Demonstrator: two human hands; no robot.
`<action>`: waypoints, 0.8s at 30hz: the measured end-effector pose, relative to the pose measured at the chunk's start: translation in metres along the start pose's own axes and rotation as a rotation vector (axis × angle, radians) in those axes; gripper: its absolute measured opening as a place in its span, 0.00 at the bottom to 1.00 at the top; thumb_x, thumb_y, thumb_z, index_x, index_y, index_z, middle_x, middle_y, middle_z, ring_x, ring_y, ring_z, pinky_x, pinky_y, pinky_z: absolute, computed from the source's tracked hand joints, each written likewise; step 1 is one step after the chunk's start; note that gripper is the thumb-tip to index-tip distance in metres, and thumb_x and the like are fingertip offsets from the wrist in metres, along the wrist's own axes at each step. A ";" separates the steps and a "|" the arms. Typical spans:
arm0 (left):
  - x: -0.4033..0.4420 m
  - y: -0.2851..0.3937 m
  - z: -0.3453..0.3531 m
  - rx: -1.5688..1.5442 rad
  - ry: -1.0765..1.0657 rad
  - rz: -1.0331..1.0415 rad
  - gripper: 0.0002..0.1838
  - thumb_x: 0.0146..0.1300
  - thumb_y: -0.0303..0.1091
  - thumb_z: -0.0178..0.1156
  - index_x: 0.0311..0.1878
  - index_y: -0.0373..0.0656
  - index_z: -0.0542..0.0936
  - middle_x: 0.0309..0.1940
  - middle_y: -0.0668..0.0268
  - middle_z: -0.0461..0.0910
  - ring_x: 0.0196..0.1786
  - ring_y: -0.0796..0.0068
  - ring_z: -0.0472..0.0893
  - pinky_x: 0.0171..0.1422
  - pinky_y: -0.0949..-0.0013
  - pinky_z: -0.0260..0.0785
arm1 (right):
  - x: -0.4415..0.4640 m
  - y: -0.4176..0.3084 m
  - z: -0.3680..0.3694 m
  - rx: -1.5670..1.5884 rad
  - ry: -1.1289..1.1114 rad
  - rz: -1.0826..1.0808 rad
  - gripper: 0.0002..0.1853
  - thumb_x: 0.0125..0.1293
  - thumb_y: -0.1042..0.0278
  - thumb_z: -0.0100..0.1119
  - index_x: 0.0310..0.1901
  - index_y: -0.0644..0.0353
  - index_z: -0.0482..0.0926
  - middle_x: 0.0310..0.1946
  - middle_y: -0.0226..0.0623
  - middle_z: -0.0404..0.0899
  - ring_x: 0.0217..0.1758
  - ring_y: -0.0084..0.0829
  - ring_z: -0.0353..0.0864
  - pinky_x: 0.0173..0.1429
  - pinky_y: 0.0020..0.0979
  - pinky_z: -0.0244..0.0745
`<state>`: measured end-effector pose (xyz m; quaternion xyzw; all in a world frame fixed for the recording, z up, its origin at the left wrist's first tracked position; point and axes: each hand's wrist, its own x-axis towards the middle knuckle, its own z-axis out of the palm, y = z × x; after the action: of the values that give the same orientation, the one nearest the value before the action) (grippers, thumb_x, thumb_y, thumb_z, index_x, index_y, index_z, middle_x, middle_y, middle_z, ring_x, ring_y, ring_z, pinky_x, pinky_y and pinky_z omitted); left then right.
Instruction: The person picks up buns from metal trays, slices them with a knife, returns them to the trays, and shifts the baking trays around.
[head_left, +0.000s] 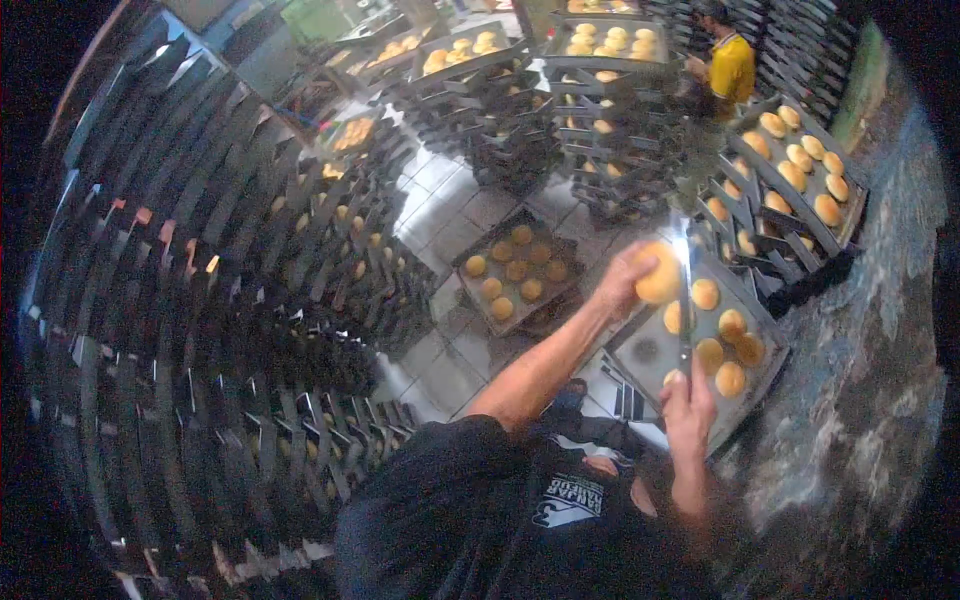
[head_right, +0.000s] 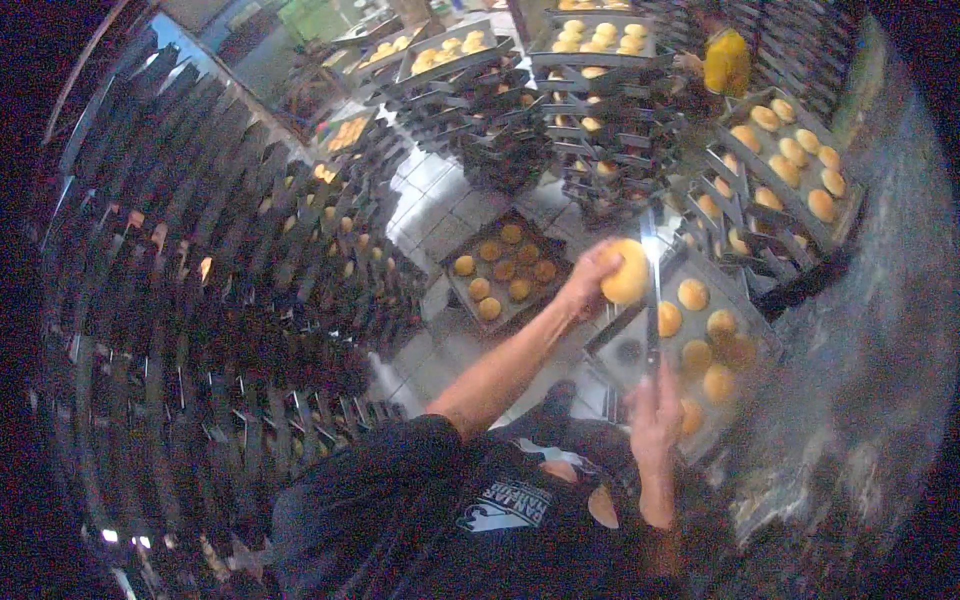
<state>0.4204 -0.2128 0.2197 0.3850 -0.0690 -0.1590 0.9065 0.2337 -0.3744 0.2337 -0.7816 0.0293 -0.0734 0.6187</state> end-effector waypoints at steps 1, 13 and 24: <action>-0.003 -0.012 -0.002 0.036 -0.056 -0.018 0.29 0.63 0.39 0.72 0.62 0.35 0.74 0.51 0.58 0.83 0.49 0.65 0.86 0.54 0.62 0.83 | 0.000 -0.006 -0.002 0.075 0.032 0.132 0.24 0.77 0.68 0.50 0.72 0.61 0.69 0.29 0.29 0.76 0.30 0.19 0.74 0.34 0.26 0.72; -0.011 -0.005 -0.013 0.173 -0.114 -0.120 0.30 0.58 0.37 0.74 0.61 0.39 0.76 0.50 0.60 0.83 0.51 0.69 0.84 0.58 0.62 0.80 | 0.010 -0.010 0.003 0.047 -0.024 0.247 0.25 0.77 0.66 0.51 0.74 0.58 0.69 0.27 0.26 0.78 0.22 0.17 0.68 0.26 0.25 0.66; -0.002 -0.015 -0.022 0.252 -0.058 -0.142 0.39 0.58 0.37 0.73 0.70 0.38 0.65 0.50 0.56 0.81 0.50 0.63 0.84 0.53 0.59 0.82 | -0.002 -0.020 -0.015 0.006 -0.095 0.264 0.25 0.75 0.65 0.53 0.72 0.62 0.70 0.25 0.36 0.82 0.30 0.27 0.82 0.41 0.31 0.77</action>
<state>0.4203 -0.2070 0.1932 0.4951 -0.0872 -0.2240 0.8350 0.2289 -0.3834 0.2566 -0.7716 0.1025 0.0458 0.6261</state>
